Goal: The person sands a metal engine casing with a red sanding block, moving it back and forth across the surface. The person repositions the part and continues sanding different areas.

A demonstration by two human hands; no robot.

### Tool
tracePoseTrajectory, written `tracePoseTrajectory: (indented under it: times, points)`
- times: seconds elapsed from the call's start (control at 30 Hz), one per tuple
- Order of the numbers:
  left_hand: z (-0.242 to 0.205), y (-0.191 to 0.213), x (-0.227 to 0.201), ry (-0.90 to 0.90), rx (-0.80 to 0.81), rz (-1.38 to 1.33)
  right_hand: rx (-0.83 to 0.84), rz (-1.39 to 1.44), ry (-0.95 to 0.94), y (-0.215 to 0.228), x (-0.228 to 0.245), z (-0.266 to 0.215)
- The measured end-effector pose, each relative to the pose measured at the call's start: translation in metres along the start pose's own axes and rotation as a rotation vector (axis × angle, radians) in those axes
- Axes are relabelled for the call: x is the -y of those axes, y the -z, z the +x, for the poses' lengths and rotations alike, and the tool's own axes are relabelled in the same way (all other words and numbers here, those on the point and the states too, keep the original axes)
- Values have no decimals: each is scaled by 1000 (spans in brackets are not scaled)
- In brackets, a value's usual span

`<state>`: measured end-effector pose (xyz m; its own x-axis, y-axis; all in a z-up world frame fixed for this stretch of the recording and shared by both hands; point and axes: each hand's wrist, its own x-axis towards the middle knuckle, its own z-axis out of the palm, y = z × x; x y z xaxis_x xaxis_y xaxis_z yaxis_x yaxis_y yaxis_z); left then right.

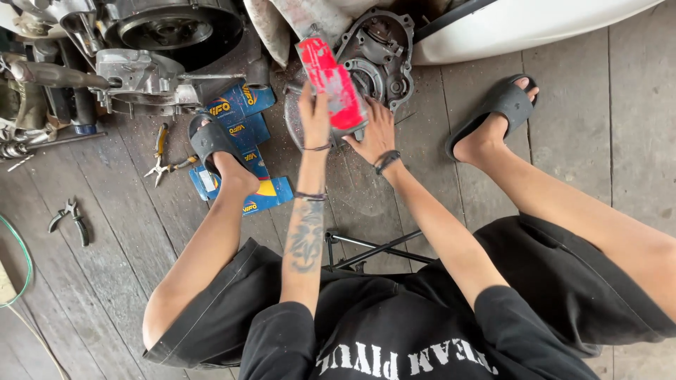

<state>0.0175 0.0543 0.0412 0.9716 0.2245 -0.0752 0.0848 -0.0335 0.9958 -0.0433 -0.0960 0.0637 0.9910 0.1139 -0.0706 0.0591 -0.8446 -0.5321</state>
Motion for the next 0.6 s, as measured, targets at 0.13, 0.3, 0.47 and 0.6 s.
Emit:
tracePoseTrajectory:
  times: [0.13,0.3,0.47,0.6]
  points:
    - [-23,42,-54,-180,161,80,4,-180,104,-49,-26,14]
    - [-34,64,-38,-137,147,56,-211,86,161,-19,-34,7]
    - [-40,54,-17,-78,154,-58,-514,438,-268,38,-72,-24]
    - [-47,37,-22,-82,194,-84,-659,158,-611,39,-156,-19]
